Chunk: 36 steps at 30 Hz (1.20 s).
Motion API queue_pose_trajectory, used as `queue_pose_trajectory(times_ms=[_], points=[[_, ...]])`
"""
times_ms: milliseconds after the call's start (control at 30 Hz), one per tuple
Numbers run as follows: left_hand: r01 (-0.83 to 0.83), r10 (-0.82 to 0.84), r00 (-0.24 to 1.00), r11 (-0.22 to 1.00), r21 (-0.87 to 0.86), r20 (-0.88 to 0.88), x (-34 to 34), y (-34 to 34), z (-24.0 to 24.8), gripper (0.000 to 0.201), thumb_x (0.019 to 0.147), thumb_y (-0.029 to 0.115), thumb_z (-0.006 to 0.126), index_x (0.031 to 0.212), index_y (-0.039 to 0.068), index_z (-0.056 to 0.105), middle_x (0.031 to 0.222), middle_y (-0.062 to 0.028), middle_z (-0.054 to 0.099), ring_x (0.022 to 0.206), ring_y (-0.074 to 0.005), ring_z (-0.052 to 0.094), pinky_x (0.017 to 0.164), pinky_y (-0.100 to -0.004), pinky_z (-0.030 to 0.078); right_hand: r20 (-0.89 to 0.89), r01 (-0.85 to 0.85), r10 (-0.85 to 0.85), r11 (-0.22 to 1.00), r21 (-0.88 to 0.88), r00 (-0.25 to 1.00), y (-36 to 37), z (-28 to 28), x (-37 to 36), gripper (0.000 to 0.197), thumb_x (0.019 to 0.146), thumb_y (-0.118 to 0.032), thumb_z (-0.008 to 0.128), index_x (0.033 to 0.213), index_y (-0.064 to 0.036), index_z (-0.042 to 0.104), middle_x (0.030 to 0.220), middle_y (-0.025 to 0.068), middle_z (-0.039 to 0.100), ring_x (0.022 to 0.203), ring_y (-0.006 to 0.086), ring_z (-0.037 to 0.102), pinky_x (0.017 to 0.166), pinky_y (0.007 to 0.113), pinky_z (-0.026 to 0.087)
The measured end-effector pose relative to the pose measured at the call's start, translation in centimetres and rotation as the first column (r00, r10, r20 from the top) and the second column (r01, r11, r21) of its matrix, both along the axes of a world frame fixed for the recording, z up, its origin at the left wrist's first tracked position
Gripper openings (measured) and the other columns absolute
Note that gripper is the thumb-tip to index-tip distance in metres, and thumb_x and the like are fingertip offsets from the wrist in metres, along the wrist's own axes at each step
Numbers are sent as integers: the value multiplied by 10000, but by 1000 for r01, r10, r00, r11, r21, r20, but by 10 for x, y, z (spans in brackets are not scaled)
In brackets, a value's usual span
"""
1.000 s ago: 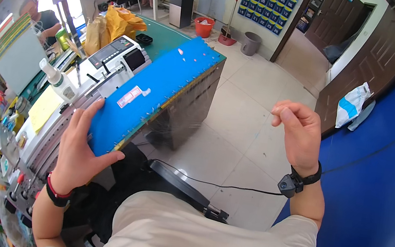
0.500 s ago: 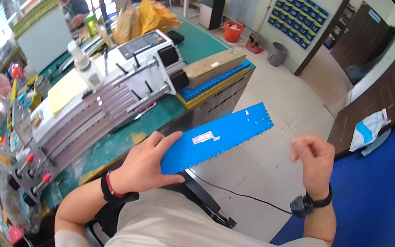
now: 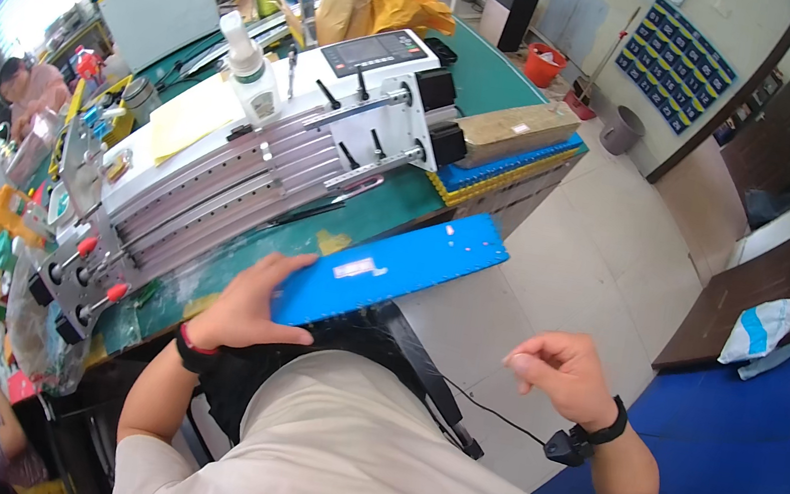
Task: Applying adhesive and attaching small wire segments to a component mounted on a linear rail assembly jig.
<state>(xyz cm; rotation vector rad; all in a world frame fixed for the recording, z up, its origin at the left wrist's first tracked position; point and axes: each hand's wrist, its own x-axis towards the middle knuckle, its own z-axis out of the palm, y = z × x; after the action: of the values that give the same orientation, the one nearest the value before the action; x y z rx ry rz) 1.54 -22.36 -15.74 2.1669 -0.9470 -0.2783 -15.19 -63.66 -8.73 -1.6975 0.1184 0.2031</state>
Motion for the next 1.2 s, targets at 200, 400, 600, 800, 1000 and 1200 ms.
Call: queue_pose_trajectory(times_ms=[200,400,600,800,1000,1200], points=[[-228,227,974,972,58,13,-10,83,-7,1014,672,314,994,1539,63,532,1244,-170,591,1145,-386,626,966,-443,554,-34,-386,390,918,90,920,57,-1,55,137,1031,-89,713,1058,36,763,986,74,760,739,99,685,685,260,561],[-434,320,833,884,175,452,-10,107,-39,698,839,320,876,1438,57,632,1509,-205,549,1368,-440,514,1159,-518,420,39,-377,376,916,139,926,102,-14,105,134,1043,-91,686,1047,30,744,939,75,755,718,100,677,697,269,562],[-519,434,721,855,7,540,-46,79,-13,651,826,178,879,1416,35,645,1478,-210,607,1359,-415,573,1140,-485,454,55,-329,325,922,205,944,136,-24,130,185,1054,-119,690,1094,48,757,854,77,763,767,121,733,734,266,576],[-185,317,932,833,-521,175,-57,15,12,567,872,103,850,1394,-8,661,1323,-174,729,1212,-334,684,1041,-423,521,5,-396,400,906,150,916,166,-19,136,180,1048,-111,695,1098,50,758,868,84,764,778,125,728,747,273,578],[-273,210,961,812,-515,-179,-54,8,0,284,962,64,763,1226,-29,713,811,-42,669,721,-121,590,694,-286,485,-64,-520,527,848,100,848,183,-20,138,198,1049,-145,701,1068,46,747,873,79,763,813,115,711,773,283,577],[-466,153,816,746,-476,-558,-69,22,-8,129,1036,112,711,1012,-13,734,749,54,603,645,-18,423,578,-224,355,29,-475,478,877,-71,878,181,-45,132,209,1061,-149,684,1137,29,762,977,93,798,936,145,747,863,302,577]])
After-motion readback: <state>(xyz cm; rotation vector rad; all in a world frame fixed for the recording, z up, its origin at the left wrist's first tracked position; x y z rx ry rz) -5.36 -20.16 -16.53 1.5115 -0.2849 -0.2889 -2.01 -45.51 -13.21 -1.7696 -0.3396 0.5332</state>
